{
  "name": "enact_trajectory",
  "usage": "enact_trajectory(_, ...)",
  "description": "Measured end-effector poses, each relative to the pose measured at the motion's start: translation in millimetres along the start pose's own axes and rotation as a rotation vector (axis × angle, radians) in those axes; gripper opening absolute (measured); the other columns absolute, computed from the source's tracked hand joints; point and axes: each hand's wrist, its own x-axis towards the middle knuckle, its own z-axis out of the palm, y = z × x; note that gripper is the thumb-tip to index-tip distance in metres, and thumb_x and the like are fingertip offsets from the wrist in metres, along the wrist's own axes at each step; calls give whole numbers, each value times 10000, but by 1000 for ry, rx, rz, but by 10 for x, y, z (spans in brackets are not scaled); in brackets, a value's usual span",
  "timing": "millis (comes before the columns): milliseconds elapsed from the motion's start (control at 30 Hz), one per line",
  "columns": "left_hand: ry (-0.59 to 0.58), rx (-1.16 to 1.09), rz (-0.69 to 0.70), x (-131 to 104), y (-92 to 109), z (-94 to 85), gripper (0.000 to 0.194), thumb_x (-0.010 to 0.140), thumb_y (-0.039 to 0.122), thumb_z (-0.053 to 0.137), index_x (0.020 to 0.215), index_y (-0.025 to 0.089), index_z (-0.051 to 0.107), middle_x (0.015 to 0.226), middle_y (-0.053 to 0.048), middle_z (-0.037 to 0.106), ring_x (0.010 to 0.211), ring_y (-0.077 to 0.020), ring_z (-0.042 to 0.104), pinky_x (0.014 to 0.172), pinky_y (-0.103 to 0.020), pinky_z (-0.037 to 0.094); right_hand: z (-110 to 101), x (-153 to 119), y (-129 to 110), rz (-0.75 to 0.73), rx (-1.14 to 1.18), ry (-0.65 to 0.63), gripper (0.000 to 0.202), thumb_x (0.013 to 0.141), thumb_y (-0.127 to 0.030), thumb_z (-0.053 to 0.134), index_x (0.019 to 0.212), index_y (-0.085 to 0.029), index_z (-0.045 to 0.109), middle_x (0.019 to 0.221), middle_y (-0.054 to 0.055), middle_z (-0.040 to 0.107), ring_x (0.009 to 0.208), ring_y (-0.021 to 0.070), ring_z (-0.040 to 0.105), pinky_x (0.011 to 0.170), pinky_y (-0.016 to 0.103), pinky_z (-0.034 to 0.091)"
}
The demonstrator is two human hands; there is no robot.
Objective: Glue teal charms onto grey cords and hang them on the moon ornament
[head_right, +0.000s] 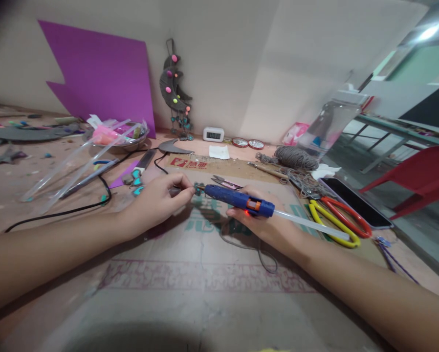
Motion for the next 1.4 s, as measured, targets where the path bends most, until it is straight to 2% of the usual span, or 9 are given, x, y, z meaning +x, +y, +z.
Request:
enact_trajectory(600, 27, 24, 38, -1, 21, -2, 133, 845, 261, 499, 758, 189, 570, 773, 5, 642, 747, -164, 584, 687, -280, 431, -15, -6, 86, 0, -24, -19, 232, 829, -442, 618, 750, -229, 576, 653, -4, 587, 597, 163, 541, 531, 266, 439)
enact_trajectory(800, 30, 27, 47, 1, 18, -8, 127, 845, 253, 500, 758, 190, 567, 761, 8, 634, 733, -159, 578, 679, -275, 428, -11, -7, 80, 10, -35, -5, 235, 807, -454, 629, 751, -237, 557, 634, -19, 563, 561, 155, 520, 506, 268, 426)
enact_trajectory(1400, 29, 48, 52, 9, 51, -20, 142, 845, 265, 498, 741, 191, 562, 758, 4, 641, 728, -166, 578, 671, -279, 427, -14, 1, 85, 7, -107, -4, 237, 803, -461, 633, 731, -242, 576, 645, -12, 626, 598, 174, 584, 535, 279, 449)
